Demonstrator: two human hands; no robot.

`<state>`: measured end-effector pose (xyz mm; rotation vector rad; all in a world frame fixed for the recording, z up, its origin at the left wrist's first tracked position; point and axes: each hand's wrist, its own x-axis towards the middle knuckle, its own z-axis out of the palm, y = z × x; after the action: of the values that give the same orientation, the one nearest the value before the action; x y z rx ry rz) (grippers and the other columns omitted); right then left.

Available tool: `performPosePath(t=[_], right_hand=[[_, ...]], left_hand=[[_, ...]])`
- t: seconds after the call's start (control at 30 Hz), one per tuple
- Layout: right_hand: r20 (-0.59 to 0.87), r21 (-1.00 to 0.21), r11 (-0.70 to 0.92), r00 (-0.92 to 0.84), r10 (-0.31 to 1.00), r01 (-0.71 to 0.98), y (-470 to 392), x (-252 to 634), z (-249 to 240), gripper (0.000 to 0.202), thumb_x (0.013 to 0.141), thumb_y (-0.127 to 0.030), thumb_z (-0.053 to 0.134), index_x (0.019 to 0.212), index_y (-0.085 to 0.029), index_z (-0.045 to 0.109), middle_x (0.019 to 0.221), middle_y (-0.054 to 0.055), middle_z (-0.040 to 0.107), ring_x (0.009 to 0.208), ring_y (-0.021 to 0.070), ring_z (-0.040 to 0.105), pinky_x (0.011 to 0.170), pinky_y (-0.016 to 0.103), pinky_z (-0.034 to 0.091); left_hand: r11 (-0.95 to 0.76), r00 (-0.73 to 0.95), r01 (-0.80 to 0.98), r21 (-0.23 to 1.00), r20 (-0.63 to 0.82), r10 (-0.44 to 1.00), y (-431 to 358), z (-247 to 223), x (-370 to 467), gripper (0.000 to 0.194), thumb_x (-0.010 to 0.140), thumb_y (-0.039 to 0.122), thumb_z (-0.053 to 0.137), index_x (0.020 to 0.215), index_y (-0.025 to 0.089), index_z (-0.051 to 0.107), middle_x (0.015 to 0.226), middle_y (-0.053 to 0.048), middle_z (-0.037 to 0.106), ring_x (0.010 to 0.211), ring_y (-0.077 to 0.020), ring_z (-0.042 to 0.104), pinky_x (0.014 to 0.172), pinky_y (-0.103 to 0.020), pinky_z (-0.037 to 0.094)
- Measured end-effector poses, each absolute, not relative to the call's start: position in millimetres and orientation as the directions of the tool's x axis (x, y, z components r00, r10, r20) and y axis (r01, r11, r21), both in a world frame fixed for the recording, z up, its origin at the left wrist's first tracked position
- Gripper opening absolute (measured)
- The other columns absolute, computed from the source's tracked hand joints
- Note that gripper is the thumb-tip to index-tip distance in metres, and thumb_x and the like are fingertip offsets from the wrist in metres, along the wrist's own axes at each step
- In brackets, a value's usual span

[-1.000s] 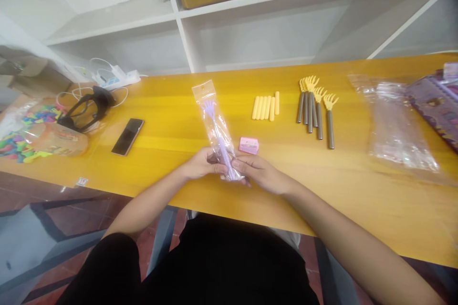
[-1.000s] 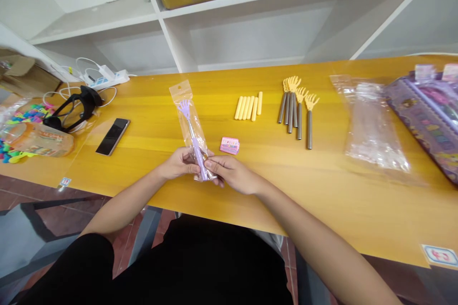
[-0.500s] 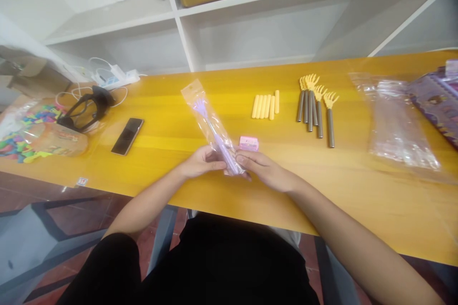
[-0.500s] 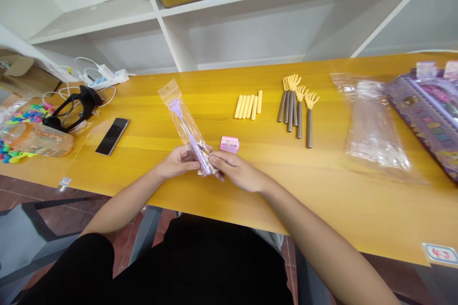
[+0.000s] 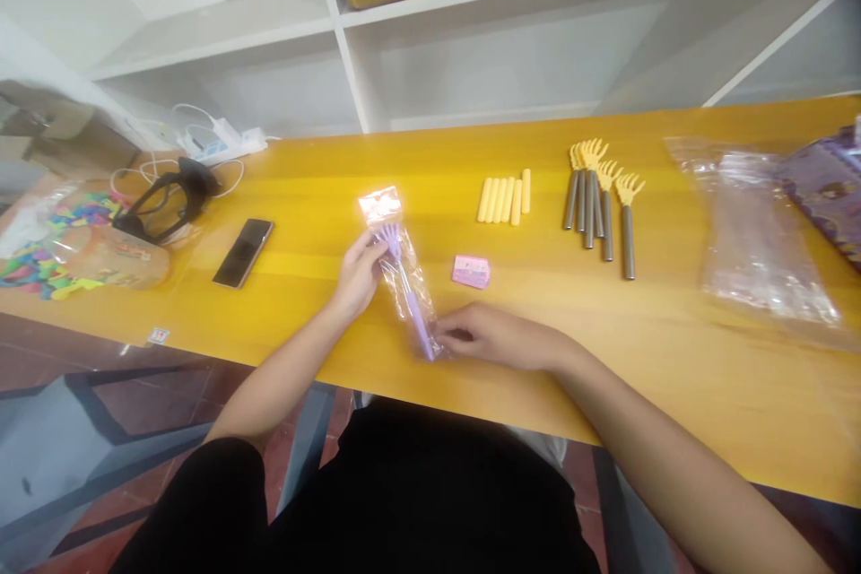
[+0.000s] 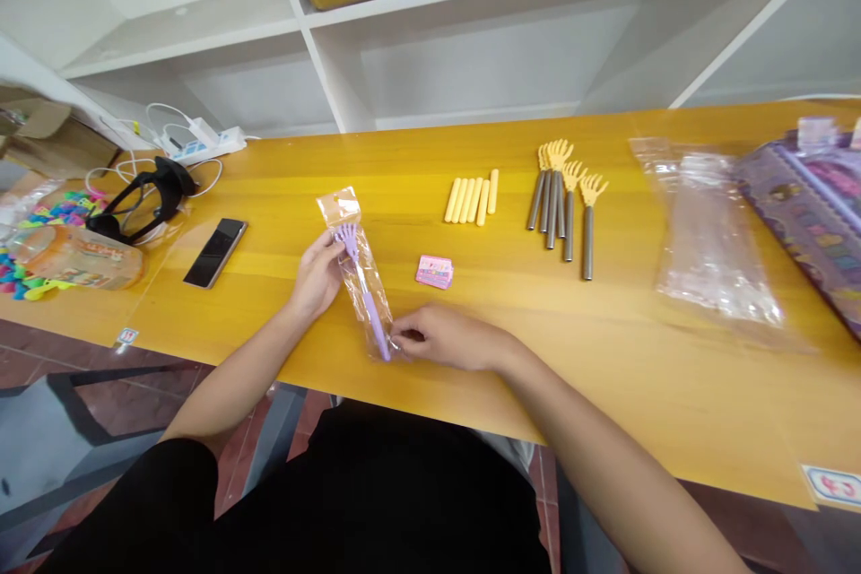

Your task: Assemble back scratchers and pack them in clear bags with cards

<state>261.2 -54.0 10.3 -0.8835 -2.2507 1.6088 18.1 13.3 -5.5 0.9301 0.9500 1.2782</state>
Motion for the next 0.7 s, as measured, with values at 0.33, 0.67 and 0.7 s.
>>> performPosePath(t=[0.33,0.67,0.7], right_hand=[[-0.327,-0.899,0.149,-0.855,0.402,0.413,-52.7,267.2,21.5,0.023,0.094,-0.022,0.055,0.082,-0.017,0.072,0.078,-0.001,0.067,0.069,0.0116,0.054,0.070,0.026,0.039],[-0.251,-0.877,0.146,-0.694,0.675,0.458,-51.3,268.8,16.5,0.036,0.107,-0.050,0.055,0.098,-0.020,0.071,0.086,0.003,0.072,0.074,0.0156,0.060,0.069,0.029,0.044],[-0.201,-0.885,0.143,-0.641,0.741,0.443,-50.8,266.7,12.5,0.035,0.108,-0.051,0.055,0.102,-0.020,0.070,0.088,0.003,0.072,0.075,0.0164,0.061,0.070,0.030,0.046]], left_hand=[[-0.051,-0.007,-0.230,0.972,0.050,0.999,21.7,-15.4,8.3,0.037,0.082,0.044,0.093,0.107,0.021,0.076,0.110,-0.004,0.076,0.096,-0.0162,0.071,0.085,-0.027,0.056],[-0.051,0.088,-0.044,0.998,0.055,0.995,16.4,-21.8,11.2,0.040,0.085,0.052,0.089,0.100,0.019,0.073,0.096,-0.003,0.076,0.088,-0.0156,0.071,0.085,-0.028,0.056],[-0.043,0.105,-0.025,0.999,0.045,0.993,15.0,-21.5,12.2,0.039,0.086,0.053,0.088,0.097,0.018,0.072,0.092,-0.002,0.075,0.084,-0.0148,0.070,0.083,-0.028,0.055]])
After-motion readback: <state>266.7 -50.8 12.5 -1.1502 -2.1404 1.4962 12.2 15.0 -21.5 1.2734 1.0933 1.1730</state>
